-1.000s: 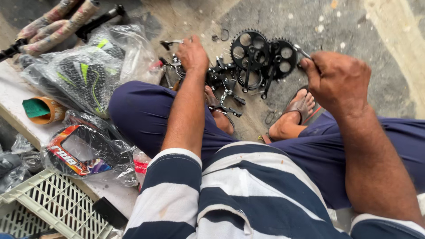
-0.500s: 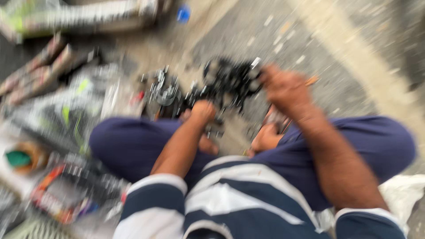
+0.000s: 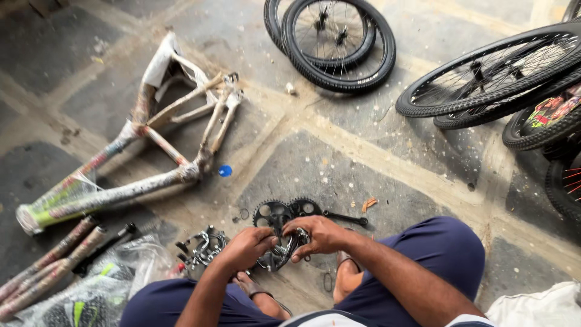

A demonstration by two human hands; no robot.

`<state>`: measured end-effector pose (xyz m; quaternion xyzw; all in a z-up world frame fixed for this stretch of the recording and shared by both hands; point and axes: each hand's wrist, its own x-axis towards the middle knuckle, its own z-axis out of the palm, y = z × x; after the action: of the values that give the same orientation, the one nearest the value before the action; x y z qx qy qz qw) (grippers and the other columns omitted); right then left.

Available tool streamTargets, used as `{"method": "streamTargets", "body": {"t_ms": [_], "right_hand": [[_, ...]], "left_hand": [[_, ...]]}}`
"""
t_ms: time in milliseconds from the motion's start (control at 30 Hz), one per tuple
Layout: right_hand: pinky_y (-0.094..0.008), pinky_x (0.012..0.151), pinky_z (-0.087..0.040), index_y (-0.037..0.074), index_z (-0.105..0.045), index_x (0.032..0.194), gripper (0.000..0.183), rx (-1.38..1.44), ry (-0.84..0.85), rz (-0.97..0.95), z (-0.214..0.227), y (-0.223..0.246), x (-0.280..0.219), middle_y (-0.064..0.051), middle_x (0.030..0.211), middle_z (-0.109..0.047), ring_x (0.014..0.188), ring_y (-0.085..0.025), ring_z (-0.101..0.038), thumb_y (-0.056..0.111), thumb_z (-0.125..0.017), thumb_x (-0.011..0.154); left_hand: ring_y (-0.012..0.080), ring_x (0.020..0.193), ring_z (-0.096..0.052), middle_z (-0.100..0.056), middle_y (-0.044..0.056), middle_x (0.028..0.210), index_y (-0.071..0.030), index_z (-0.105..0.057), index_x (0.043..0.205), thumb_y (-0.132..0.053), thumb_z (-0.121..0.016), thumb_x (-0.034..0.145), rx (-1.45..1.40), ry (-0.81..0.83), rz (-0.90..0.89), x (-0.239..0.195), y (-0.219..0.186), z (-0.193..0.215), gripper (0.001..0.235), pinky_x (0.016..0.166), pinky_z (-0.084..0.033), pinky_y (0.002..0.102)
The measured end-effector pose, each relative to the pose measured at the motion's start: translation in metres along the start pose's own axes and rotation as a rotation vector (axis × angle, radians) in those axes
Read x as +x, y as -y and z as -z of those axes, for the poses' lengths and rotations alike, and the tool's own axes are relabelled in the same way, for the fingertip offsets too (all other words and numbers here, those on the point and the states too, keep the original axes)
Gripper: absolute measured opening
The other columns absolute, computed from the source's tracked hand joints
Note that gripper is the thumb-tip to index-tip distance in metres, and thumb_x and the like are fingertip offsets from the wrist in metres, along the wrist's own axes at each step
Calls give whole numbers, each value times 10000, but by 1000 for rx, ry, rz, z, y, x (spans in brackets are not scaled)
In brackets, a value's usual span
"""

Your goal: The person sits on the ground assembling a bicycle crankset. They use a wrench to tighten bolts on the crank arm and chainrings, repeatedly adjusting the components and checking the fit.

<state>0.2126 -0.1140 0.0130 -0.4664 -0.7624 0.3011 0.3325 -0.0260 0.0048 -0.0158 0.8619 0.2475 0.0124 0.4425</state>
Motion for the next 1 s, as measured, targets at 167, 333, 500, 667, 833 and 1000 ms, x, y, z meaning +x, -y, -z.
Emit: {"method": "streamTargets", "body": {"t_ms": [167, 333, 500, 667, 833, 1000], "right_hand": [[-315, 804, -569, 94, -765, 1142, 404, 275, 137, -411, -13, 12, -6, -52, 987, -794, 887, -160, -732, 391, -797, 871], [-292, 844, -573, 59, -762, 1118, 299, 695, -101, -406, -16, 18, -8, -31, 979, -761, 927, -111, -692, 308, -750, 953], [-290, 837, -575, 27, -738, 1091, 261, 885, -143, -434, -24, 21, -7, -22, 1052, -747, 926, -119, -685, 256, -723, 968], [-292, 815, -583, 43, -701, 1121, 252, 922, -319, -458, -37, 9, -6, -43, 994, -735, 930, -129, -693, 239, -732, 967], [-316, 692, -616, 69, -745, 1082, 230, 768, -411, -555, -36, 2, -8, -67, 968, -778, 817, -151, -723, 253, -710, 949], [-301, 665, -613, 22, -735, 1041, 258, 240, -510, -430, -10, -19, -14, -82, 890, -761, 785, -148, -724, 232, -789, 902]], "left_hand": [[262, 646, -510, -565, 92, 734, -10, -667, 1029, -334, -638, 1064, -670, -14, 129, -4, 23, -13, 327, 609, -425, 445], [217, 1280, -584, -635, 121, 1358, -89, -434, 1532, -794, -624, 834, -1099, 3, -303, -10, 6, -12, 1010, 1100, -445, 385], [332, 1395, -485, -508, 183, 1512, -79, -289, 1637, -849, -751, 599, -1093, 278, -81, -23, -24, -1, 1372, 1165, -387, 483], [265, 1443, -454, -458, 110, 1595, -158, -239, 1664, -760, -834, 583, -1075, 338, -117, -24, -36, 4, 1373, 1175, -357, 424], [230, 1162, -611, -615, 131, 1356, -189, -319, 1623, -651, -826, 673, -1117, 264, 25, -17, -15, -9, 1172, 917, -479, 371], [250, 1074, -703, -729, 150, 1220, 12, -573, 1443, -726, -535, 958, -1260, 139, -22, 0, 17, -33, 884, 908, -566, 403]]}}
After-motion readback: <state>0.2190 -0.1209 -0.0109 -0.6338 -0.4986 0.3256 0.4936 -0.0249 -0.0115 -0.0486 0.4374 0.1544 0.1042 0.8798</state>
